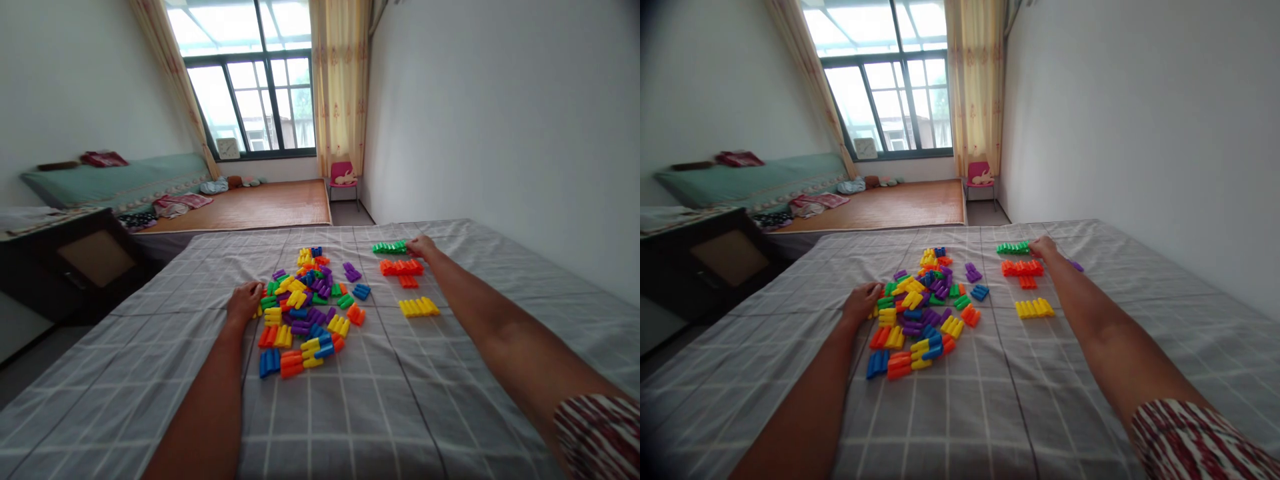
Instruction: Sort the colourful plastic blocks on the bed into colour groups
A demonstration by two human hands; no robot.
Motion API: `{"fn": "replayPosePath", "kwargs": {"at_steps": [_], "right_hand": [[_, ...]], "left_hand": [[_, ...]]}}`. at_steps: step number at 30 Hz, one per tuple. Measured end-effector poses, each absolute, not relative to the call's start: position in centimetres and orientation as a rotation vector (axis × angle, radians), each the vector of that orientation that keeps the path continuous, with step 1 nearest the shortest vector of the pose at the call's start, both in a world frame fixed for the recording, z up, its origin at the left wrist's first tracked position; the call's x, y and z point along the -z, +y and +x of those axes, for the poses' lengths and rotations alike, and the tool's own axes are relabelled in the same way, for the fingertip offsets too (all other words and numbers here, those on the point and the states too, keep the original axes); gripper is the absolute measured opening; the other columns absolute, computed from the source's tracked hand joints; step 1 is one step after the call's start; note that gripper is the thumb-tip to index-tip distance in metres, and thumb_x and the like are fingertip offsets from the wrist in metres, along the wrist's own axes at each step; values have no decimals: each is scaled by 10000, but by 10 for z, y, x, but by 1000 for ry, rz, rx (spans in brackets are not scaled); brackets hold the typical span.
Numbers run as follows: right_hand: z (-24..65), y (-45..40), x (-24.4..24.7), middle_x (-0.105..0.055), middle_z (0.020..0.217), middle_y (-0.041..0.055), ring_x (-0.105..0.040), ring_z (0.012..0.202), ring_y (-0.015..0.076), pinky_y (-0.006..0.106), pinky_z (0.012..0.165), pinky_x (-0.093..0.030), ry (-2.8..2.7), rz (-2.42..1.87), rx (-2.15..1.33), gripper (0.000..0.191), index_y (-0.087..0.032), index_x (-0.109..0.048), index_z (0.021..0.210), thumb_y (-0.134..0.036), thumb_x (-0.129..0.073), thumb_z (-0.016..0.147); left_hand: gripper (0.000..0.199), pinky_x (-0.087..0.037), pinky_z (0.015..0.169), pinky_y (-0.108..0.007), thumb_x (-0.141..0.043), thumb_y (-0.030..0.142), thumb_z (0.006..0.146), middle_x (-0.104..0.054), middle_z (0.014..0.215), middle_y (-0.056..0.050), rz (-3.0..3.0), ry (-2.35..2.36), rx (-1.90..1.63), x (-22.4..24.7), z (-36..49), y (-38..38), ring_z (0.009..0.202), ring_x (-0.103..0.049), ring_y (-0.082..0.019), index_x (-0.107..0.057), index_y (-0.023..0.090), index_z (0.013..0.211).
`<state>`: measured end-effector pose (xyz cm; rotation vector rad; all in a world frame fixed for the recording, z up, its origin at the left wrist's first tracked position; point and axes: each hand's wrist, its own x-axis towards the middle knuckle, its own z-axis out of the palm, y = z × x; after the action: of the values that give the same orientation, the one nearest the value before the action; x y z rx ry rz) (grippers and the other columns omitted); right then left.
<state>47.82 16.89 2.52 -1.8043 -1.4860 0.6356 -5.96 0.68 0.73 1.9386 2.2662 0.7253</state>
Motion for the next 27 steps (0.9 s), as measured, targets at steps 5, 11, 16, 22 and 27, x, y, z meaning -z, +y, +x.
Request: {"fn": "replayPosePath", "kwargs": {"at_steps": [5,11,16,22,27], "right_hand": [[486,167,-27,-626,519,71,-632,534,199,266,521,-476,-1434,-2158,-496,127,-122,-683,726,-247,-664,729],[467,155,-42,-715,825,118,-665,781,206,256,660,-464,-1632,-2060,-96,228,-123,-705,891,-302,-589,809],[384,111,-57,-712,867,51,-629,671,126,218,631,-443,-2179,-1485,-430,243,-154,-687,974,-305,-545,848],[297,53,-47,-714,920,57,-630,783,163,232,670,-417,-2689,-1208,-269,212,-209,-722,959,-319,-606,821],[278,41,-37,-711,973,69,-634,780,162,233,677,-418,-2739,-1183,-317,282,-203,-714,1068,-309,-576,845]], "left_hand": [[356,-430,808,-229,-413,346,877,-718,1064,-41,1917,2281,-752,-8,-57,5,1002,-608,-186,-729,226,987],[346,-424,813,-230,-429,337,874,-720,1056,-39,1893,2300,-748,-11,-53,2,999,-602,-185,-732,225,999],[350,-420,811,-236,-430,342,880,-717,1067,-45,1890,2312,-752,-10,-52,2,1002,-598,-187,-730,223,1013],[362,-416,797,-241,-420,354,886,-712,1076,-52,1885,2310,-732,-9,-51,2,991,-598,-186,-724,225,1034],[367,-415,791,-252,-425,369,882,-707,1085,-58,1864,2317,-732,-9,-49,1,986,-595,-192,-722,237,1052]]}}
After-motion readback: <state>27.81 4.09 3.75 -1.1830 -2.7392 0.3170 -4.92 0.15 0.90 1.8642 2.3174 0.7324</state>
